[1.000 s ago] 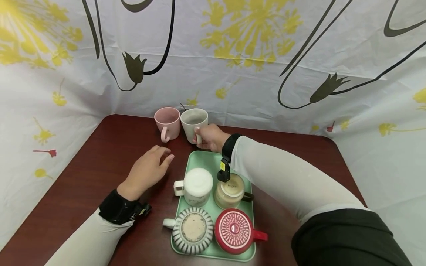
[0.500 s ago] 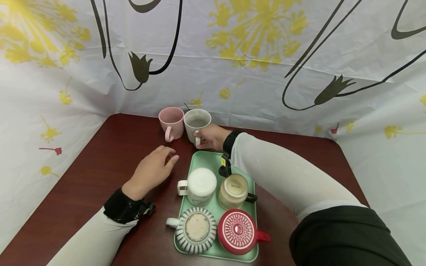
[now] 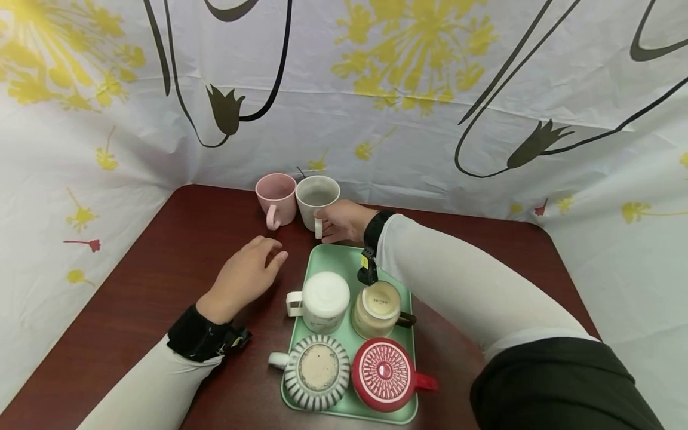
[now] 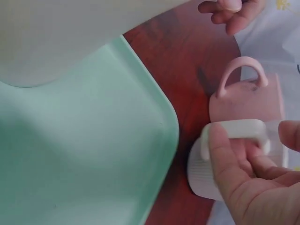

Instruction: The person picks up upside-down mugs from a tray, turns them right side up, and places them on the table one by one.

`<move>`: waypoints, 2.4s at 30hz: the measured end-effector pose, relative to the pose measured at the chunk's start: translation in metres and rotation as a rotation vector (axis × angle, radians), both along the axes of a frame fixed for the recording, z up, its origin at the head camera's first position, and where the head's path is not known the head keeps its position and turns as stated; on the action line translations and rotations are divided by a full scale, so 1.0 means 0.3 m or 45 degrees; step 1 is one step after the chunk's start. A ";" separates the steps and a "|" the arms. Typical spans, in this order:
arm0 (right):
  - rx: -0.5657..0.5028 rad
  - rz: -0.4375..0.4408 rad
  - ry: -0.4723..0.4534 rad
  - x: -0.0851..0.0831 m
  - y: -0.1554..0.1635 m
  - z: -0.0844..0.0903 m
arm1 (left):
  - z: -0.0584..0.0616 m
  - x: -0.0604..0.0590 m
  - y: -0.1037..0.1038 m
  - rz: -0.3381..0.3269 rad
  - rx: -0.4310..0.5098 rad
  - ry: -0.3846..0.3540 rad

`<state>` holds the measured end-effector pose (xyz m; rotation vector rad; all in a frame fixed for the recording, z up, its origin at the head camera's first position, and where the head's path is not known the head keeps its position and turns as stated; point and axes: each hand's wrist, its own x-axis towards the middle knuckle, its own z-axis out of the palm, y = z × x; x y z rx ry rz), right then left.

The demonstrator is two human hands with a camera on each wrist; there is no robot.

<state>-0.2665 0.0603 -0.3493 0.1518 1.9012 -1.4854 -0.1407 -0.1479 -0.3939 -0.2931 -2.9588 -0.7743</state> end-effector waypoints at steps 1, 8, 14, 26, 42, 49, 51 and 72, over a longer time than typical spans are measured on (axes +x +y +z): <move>0.013 0.019 0.004 0.004 0.005 0.009 | -0.002 0.000 0.000 0.002 -0.001 -0.002; 0.088 0.152 0.109 0.046 0.063 0.135 | -0.017 -0.003 -0.004 0.002 -0.001 0.007; 0.061 0.260 0.348 0.124 0.191 0.233 | -0.014 -0.005 -0.004 0.007 -0.008 0.000; 0.287 0.242 0.833 0.385 0.510 0.092 | -0.014 -0.014 -0.016 -0.006 -0.022 -0.009; 0.137 0.243 0.891 0.570 0.659 -0.210 | -0.035 -0.007 -0.006 0.003 -0.016 -0.041; 0.142 0.285 0.872 0.598 0.657 -0.263 | -0.033 -0.002 -0.001 0.004 -0.013 -0.039; 0.141 0.285 0.855 0.599 0.658 -0.265 | -0.033 -0.005 0.000 0.001 -0.011 -0.036; 0.449 0.400 1.357 0.615 0.608 -0.260 | -0.058 -0.004 0.000 -0.011 -0.006 -0.023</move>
